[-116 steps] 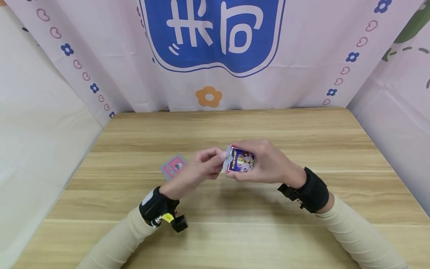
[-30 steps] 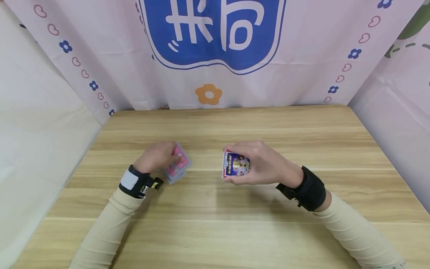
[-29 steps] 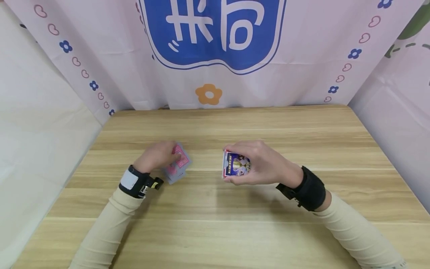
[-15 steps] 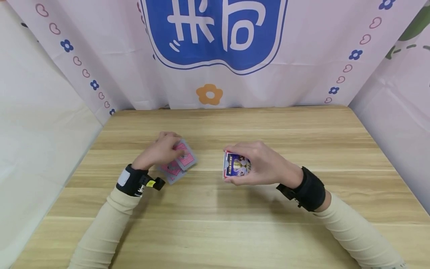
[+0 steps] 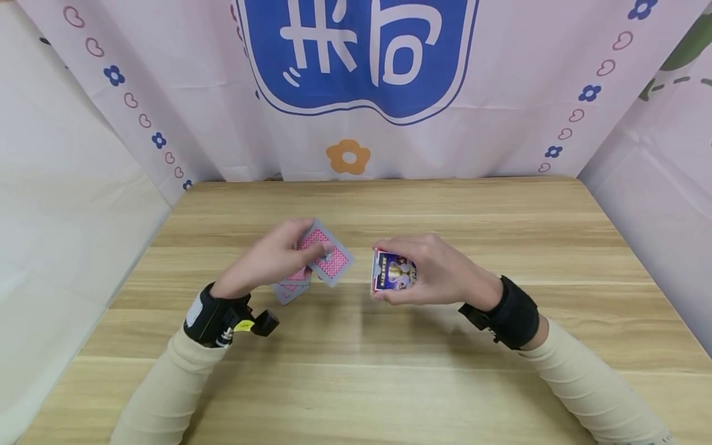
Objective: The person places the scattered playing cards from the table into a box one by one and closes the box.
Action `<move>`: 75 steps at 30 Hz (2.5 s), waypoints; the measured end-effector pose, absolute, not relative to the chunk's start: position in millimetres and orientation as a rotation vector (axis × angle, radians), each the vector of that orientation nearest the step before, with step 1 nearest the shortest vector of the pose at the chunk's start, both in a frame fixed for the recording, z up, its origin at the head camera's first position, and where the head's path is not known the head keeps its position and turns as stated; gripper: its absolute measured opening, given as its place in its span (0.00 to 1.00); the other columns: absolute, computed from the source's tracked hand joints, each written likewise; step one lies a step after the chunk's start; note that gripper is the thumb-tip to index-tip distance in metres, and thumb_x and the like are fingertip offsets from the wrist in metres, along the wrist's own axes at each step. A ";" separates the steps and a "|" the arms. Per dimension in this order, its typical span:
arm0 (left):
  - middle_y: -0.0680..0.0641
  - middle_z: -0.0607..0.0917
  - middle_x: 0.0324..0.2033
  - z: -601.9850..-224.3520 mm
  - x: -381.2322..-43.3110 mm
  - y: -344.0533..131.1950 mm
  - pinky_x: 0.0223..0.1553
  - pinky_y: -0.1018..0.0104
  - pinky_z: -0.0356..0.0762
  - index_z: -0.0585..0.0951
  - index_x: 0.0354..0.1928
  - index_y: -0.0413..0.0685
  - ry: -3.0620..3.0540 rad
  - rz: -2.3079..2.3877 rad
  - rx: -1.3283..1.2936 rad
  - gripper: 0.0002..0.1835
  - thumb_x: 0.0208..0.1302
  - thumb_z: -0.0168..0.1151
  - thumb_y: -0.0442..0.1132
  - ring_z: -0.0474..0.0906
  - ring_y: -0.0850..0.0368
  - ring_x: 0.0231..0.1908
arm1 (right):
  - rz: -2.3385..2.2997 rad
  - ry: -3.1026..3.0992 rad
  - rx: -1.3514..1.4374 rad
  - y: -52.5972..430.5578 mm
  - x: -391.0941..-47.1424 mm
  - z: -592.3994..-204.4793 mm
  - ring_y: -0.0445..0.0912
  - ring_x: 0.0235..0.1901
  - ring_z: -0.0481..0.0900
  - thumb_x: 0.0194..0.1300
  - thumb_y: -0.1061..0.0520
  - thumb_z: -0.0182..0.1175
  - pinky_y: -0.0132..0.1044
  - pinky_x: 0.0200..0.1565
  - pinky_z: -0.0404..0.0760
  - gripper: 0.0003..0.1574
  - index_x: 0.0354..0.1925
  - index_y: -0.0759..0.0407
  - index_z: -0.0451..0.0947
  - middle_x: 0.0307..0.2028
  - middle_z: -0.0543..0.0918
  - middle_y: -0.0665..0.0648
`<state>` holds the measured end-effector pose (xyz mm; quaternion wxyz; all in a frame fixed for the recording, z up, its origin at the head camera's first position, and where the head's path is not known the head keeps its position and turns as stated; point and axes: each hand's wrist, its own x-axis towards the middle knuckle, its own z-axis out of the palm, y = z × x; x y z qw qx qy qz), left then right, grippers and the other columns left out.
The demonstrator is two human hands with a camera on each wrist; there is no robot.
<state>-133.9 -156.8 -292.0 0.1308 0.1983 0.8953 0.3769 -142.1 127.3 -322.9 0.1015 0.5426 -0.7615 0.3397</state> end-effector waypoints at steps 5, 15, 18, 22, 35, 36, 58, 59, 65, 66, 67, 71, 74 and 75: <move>0.48 0.83 0.27 -286.4 -122.9 -147.4 0.19 0.62 0.75 0.74 0.46 0.50 2.553 1.166 0.645 0.07 0.69 0.54 0.42 0.77 0.54 0.19 | 0.994 -2.263 1.599 128.0 -141.2 -323.2 0.35 0.31 0.76 0.48 0.47 0.70 0.28 0.27 0.81 0.38 0.53 0.66 0.73 0.40 0.83 0.57; 0.49 0.83 0.29 -285.7 -115.3 -134.6 0.17 0.65 0.74 0.73 0.51 0.48 2.464 1.327 0.840 0.09 0.70 0.53 0.37 0.75 0.55 0.20 | 1.020 -2.231 1.623 124.7 -139.8 -323.1 0.34 0.29 0.75 0.47 0.47 0.71 0.28 0.26 0.80 0.37 0.51 0.64 0.74 0.37 0.82 0.54; 0.50 0.83 0.30 -285.3 -114.2 -134.5 0.17 0.65 0.74 0.73 0.50 0.48 2.473 1.336 0.870 0.09 0.71 0.53 0.37 0.76 0.51 0.21 | 1.029 -2.220 1.629 124.2 -139.8 -322.9 0.33 0.29 0.75 0.47 0.47 0.71 0.27 0.26 0.80 0.36 0.51 0.64 0.74 0.36 0.82 0.53; 0.50 0.82 0.31 -283.9 -112.9 -134.4 0.17 0.66 0.74 0.73 0.50 0.51 2.473 1.339 0.892 0.08 0.71 0.52 0.38 0.75 0.52 0.21 | 1.028 -2.218 1.631 124.6 -139.6 -322.3 0.33 0.29 0.75 0.47 0.47 0.71 0.27 0.26 0.80 0.37 0.51 0.65 0.74 0.36 0.82 0.53; 0.48 0.82 0.32 -280.5 -111.0 -134.4 0.19 0.67 0.73 0.72 0.50 0.49 2.449 1.365 0.896 0.09 0.71 0.52 0.37 0.75 0.55 0.22 | 1.047 -2.224 1.625 124.9 -138.7 -320.8 0.34 0.29 0.76 0.46 0.48 0.72 0.28 0.26 0.81 0.38 0.52 0.66 0.74 0.37 0.83 0.55; 0.47 0.82 0.32 -280.1 -110.9 -134.5 0.19 0.67 0.73 0.72 0.50 0.50 2.443 1.373 0.894 0.09 0.71 0.52 0.37 0.75 0.54 0.22 | 1.049 -2.225 1.624 124.8 -138.6 -320.6 0.34 0.29 0.76 0.46 0.48 0.72 0.28 0.26 0.81 0.38 0.52 0.66 0.74 0.37 0.83 0.55; 0.47 0.80 0.30 -292.2 -102.5 -111.6 0.20 0.64 0.76 0.71 0.51 0.49 2.542 1.623 0.816 0.09 0.71 0.52 0.38 0.74 0.56 0.22 | 1.123 -2.187 1.575 120.8 -132.8 -317.1 0.34 0.26 0.75 0.46 0.48 0.72 0.27 0.22 0.79 0.36 0.51 0.65 0.75 0.35 0.83 0.53; 0.47 0.79 0.29 -293.8 -101.9 -109.7 0.20 0.64 0.76 0.71 0.51 0.49 2.555 1.647 0.818 0.09 0.71 0.52 0.38 0.74 0.56 0.22 | 1.126 -2.190 1.557 120.8 -132.8 -317.1 0.33 0.26 0.75 0.46 0.48 0.72 0.27 0.22 0.79 0.36 0.51 0.64 0.75 0.34 0.83 0.52; 0.47 0.78 0.27 -296.7 -94.1 -96.9 0.15 0.71 0.71 0.72 0.50 0.47 2.675 1.761 0.776 0.09 0.71 0.52 0.35 0.73 0.53 0.19 | 1.129 -2.182 1.470 120.2 -132.4 -316.7 0.33 0.24 0.75 0.46 0.47 0.72 0.27 0.21 0.78 0.36 0.50 0.63 0.76 0.33 0.83 0.51; 0.47 0.78 0.27 -294.8 -91.2 -94.2 0.14 0.71 0.70 0.71 0.50 0.46 2.705 1.764 0.767 0.09 0.71 0.52 0.34 0.73 0.53 0.18 | 1.129 -2.177 1.462 120.1 -132.5 -316.6 0.33 0.25 0.75 0.45 0.47 0.72 0.28 0.21 0.78 0.35 0.50 0.63 0.77 0.33 0.83 0.51; 0.45 0.78 0.28 -292.5 -88.4 -91.3 0.13 0.71 0.70 0.71 0.50 0.44 2.732 1.768 0.764 0.09 0.71 0.51 0.33 0.72 0.53 0.17 | 1.131 -2.174 1.453 119.9 -132.7 -316.6 0.33 0.24 0.75 0.45 0.47 0.72 0.28 0.21 0.78 0.35 0.49 0.63 0.77 0.33 0.83 0.51; 0.40 0.78 0.27 -283.7 -77.8 -81.1 0.12 0.70 0.66 0.70 0.50 0.38 2.777 1.789 0.743 0.09 0.70 0.51 0.29 0.67 0.56 0.14 | 1.140 -2.168 1.434 119.5 -132.9 -317.0 0.34 0.24 0.75 0.44 0.48 0.73 0.29 0.20 0.79 0.33 0.47 0.63 0.78 0.32 0.83 0.52; 0.39 0.78 0.27 -284.7 -75.4 -76.2 0.13 0.69 0.64 0.69 0.49 0.37 2.791 1.816 0.733 0.09 0.68 0.51 0.27 0.66 0.58 0.15 | 1.137 -2.176 1.424 119.3 -132.8 -317.4 0.34 0.23 0.75 0.43 0.48 0.74 0.29 0.19 0.78 0.33 0.46 0.63 0.78 0.31 0.83 0.52; 0.40 0.78 0.28 -286.1 -75.4 -75.0 0.14 0.69 0.65 0.69 0.49 0.37 2.798 1.823 0.735 0.09 0.68 0.51 0.27 0.67 0.58 0.17 | 1.134 -2.180 1.420 119.2 -132.8 -317.6 0.34 0.23 0.75 0.43 0.47 0.73 0.29 0.19 0.78 0.33 0.46 0.63 0.78 0.31 0.83 0.52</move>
